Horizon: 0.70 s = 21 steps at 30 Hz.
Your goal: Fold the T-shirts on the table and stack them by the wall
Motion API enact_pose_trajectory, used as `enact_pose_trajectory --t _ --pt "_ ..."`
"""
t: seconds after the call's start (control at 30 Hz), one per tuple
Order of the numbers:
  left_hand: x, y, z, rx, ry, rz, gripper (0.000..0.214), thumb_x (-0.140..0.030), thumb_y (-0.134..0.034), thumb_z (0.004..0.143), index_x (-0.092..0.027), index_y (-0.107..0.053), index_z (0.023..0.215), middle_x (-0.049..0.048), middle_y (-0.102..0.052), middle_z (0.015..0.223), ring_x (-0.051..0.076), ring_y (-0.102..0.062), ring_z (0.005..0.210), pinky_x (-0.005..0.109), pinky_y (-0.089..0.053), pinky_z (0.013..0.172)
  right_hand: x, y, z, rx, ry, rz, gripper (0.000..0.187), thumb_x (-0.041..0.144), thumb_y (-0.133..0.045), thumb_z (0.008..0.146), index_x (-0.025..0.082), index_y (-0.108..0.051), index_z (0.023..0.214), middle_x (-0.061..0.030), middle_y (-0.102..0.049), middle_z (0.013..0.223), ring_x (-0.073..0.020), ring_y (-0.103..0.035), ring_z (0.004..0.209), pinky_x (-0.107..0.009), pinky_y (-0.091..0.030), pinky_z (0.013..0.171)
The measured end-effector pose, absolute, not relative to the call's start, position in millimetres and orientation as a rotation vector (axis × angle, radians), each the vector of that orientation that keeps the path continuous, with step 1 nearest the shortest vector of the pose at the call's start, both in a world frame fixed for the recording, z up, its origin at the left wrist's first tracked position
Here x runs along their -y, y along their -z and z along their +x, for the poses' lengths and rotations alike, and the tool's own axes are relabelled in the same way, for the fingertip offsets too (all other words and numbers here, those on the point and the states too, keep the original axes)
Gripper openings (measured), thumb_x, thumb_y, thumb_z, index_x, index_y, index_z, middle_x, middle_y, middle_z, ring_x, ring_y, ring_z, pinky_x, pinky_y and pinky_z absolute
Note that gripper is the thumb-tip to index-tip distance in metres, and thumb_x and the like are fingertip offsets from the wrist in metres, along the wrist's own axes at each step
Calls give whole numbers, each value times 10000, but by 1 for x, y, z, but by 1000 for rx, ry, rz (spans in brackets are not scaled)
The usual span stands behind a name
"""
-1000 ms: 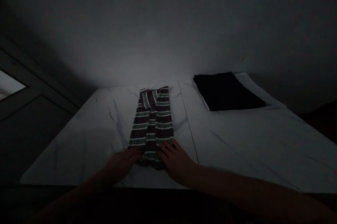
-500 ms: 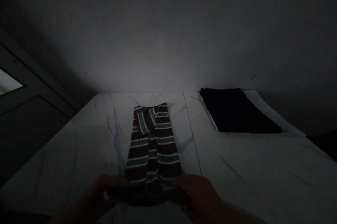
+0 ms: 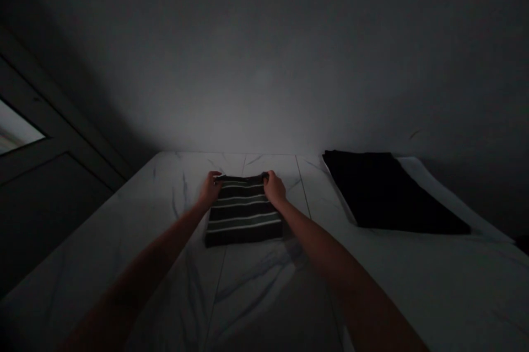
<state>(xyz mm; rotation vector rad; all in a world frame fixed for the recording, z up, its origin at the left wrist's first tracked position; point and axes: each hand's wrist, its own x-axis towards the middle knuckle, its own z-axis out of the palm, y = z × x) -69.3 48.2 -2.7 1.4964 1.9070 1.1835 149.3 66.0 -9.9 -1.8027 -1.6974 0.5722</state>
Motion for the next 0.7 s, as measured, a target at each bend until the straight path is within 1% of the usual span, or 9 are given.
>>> enact_pose_trajectory --t 0.1,0.2,0.27,0.37,0.47,0.53,0.6,0.63,0.7 --pt "-48 14 -66 -1964 -1214 1584 173 -138 -533 884 -210 -560 1038 61 -691 940 201 -661 885 317 -484 813 -66 15 150 1709 -496 -1915 261 290 -476 990 200 -611 1194 -130 -722 1074 -257 -677 1029 -347 -495 835" --pt "-45 15 -66 -2098 -1133 1709 184 -206 -485 956 -222 -534 1133 85 -688 1062 221 -659 990 327 -480 842 -71 11 152 1787 -365 -2037 330 412 -405 1028 214 -589 1215 -131 -716 1098 -258 -677 1037 -352 -496 826" --pt "-42 12 -66 -2218 -954 1755 239 -227 -488 965 -213 -521 1201 113 -669 1122 242 -657 1005 340 -485 836 -76 8 153 1849 -338 -2084 352 421 -395 1030 188 -573 1225 -151 -710 1096 -271 -677 1037 -369 -498 837" --pt "-33 5 -61 -2395 -725 1892 303 -201 -508 936 -171 -552 1235 174 -611 1225 292 -626 1077 391 -484 887 -76 4 152 1872 -292 -2066 378 377 -412 1020 122 -541 1269 -225 -663 1158 -317 -648 1078 -418 -505 858" --pt "-21 2 -49 -2355 -737 2211 350 -185 -496 920 -157 -587 1257 185 -553 1347 333 -523 1245 461 -422 1029 -64 5 148 1954 -139 -1888 409 328 -412 1007 105 -521 1332 -266 -548 1348 -358 -546 1225 -478 -470 955" --pt "-15 7 -41 -2167 -770 2418 406 -220 -480 936 -169 -568 1329 158 -495 1456 337 -425 1363 495 -329 1132 -53 11 143 2122 -81 -1709 446 333 -410 1006 141 -498 1398 -225 -436 1500 -362 -419 1365 -521 -373 1080" --pt "-13 16 -35 -2017 -717 2493 467 -278 -476 954 -167 -525 1405 148 -436 1530 343 -333 1444 523 -240 1186 -45 21 139 2300 -101 -1575 493 373 -399 1014 201 -445 1474 -159 -317 1604 -342 -285 1464 -557 -242 1168" --pt "-14 22 -34 -1990 -662 2481 497 -313 -481 960 -165 -505 1433 154 -417 1547 353 -306 1462 540 -215 1193 -44 26 137 2361 -130 -1549 516 404 -390 1018 231 -412 1504 -134 -270 1630 -328 -235 1491 -568 -195 1186" --pt "-19 29 -33 -2006 -545 2420 550 -377 -501 959 -162 -481 1465 180 -392 1561 378 -293 1470 570 -202 1190 -45 33 136 2420 -197 -1564 557 469 -369 1022 273 -350 1542 -115 -209 1653 -305 -184 1515 -574 -161 1196"
